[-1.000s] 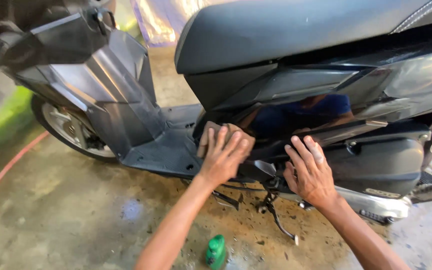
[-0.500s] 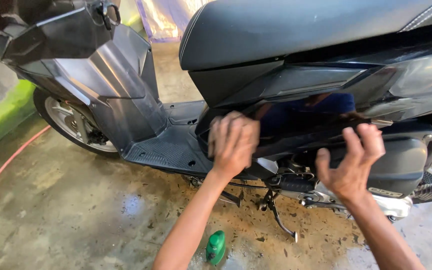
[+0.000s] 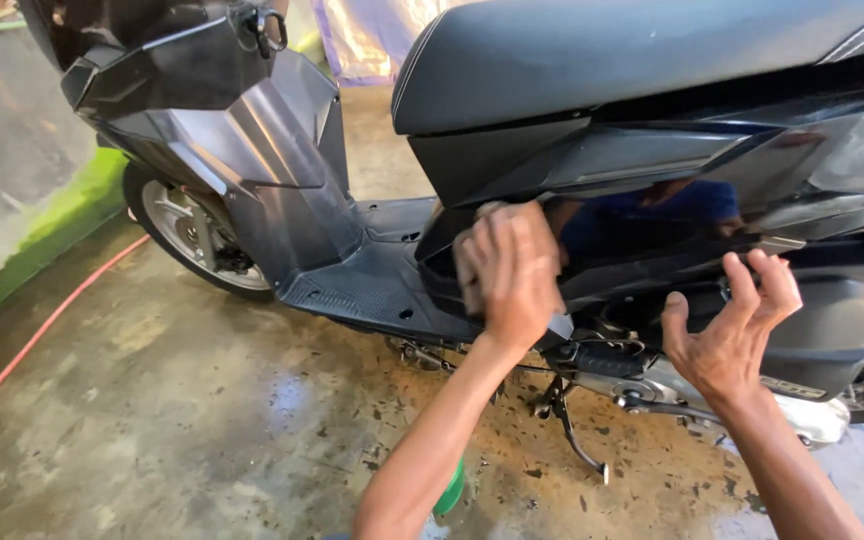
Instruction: The person wipes the side panel and seat area of a black scooter using a brown cloth. They move from the lower side panel up to the seat, wiping the surfaces in a continuous motion.
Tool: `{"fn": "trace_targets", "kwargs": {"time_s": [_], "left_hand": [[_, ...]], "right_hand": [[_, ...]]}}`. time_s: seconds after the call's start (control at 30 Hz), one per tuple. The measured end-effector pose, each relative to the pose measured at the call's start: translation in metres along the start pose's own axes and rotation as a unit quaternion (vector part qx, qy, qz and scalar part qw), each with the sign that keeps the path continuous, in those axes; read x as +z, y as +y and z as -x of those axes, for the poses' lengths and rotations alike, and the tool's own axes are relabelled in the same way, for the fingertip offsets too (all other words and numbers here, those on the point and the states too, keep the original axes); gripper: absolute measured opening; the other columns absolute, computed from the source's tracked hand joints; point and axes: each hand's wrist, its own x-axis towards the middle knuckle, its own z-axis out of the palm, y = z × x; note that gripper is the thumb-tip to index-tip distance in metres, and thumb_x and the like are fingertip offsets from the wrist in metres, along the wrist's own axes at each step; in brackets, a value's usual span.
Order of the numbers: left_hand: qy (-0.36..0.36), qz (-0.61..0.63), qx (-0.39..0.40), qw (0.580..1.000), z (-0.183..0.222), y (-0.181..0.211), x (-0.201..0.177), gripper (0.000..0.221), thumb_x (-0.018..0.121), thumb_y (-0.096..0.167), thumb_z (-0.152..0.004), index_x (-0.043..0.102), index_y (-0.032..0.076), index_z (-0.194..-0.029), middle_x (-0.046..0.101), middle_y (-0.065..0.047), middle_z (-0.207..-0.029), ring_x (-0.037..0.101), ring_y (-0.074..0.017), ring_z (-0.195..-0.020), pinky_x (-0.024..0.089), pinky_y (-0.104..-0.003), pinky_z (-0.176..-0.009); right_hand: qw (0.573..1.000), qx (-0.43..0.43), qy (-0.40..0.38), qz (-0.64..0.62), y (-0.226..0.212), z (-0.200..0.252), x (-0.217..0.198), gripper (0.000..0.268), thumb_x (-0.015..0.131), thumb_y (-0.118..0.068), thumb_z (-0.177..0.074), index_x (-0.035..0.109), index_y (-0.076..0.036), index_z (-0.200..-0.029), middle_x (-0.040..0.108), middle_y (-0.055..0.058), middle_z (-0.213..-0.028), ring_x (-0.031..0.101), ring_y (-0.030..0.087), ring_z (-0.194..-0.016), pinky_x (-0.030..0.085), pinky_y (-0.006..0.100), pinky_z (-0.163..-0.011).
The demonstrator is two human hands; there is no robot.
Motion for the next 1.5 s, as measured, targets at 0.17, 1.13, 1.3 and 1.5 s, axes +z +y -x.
{"fn": "trace_targets", "kwargs": {"time_s": [0.17, 1.13, 1.3, 1.5], "left_hand": [[-0.031, 0.018, 0.030, 0.999, 0.007, -0.013, 0.005, 0.071, 0.062, 0.014, -0.104, 0.022, 0.008, -0.163, 0.017, -0.020, -0.170, 0.021, -0.0594, -0.153, 0.014, -0.083, -0.123], [-0.035, 0.000, 0.090, 0.995, 0.013, -0.041, -0.004, 0.081, 0.062, 0.013, -0.107, 0.009, 0.019, -0.169, 0.003, -0.009, -0.175, 0.009, -0.0475, -0.160, 0.009, -0.073, -0.133], [-0.212, 0.008, -0.316, 0.925, 0.052, -0.104, -0.055, 0.055, 0.023, 0.020, -0.110, 0.017, -0.009, -0.156, 0.011, -0.024, -0.168, 0.013, -0.0327, -0.156, 0.009, -0.040, -0.131], [-0.084, 0.045, -0.158, 0.983, 0.033, -0.060, -0.036, 0.058, 0.045, 0.000, -0.102, 0.025, -0.011, -0.155, 0.026, -0.036, -0.162, 0.020, -0.0496, -0.154, 0.013, -0.055, -0.130]], "right_hand": [[1.000, -0.002, 0.007, 0.003, 0.005, 0.003, 0.011, 0.064, 0.069, 0.005, -0.085, 0.038, 0.014, -0.140, 0.028, 0.034, -0.140, 0.030, 0.052, -0.127, 0.026, 0.068, -0.118], [0.999, -0.030, 0.007, -0.008, -0.006, 0.002, 0.015, 0.058, 0.068, 0.000, -0.087, 0.044, 0.012, -0.138, 0.035, 0.033, -0.138, 0.033, 0.051, -0.126, 0.028, 0.068, -0.117], [0.998, -0.061, 0.002, -0.018, -0.006, 0.000, 0.017, 0.059, 0.069, 0.005, -0.086, 0.044, 0.008, -0.139, 0.032, 0.028, -0.136, 0.030, 0.044, -0.127, 0.026, 0.063, -0.117], [0.999, -0.046, 0.002, -0.006, -0.006, 0.002, 0.003, 0.053, 0.070, 0.002, -0.088, 0.049, 0.011, -0.135, 0.036, 0.030, -0.138, 0.034, 0.048, -0.128, 0.028, 0.066, -0.118]]}}
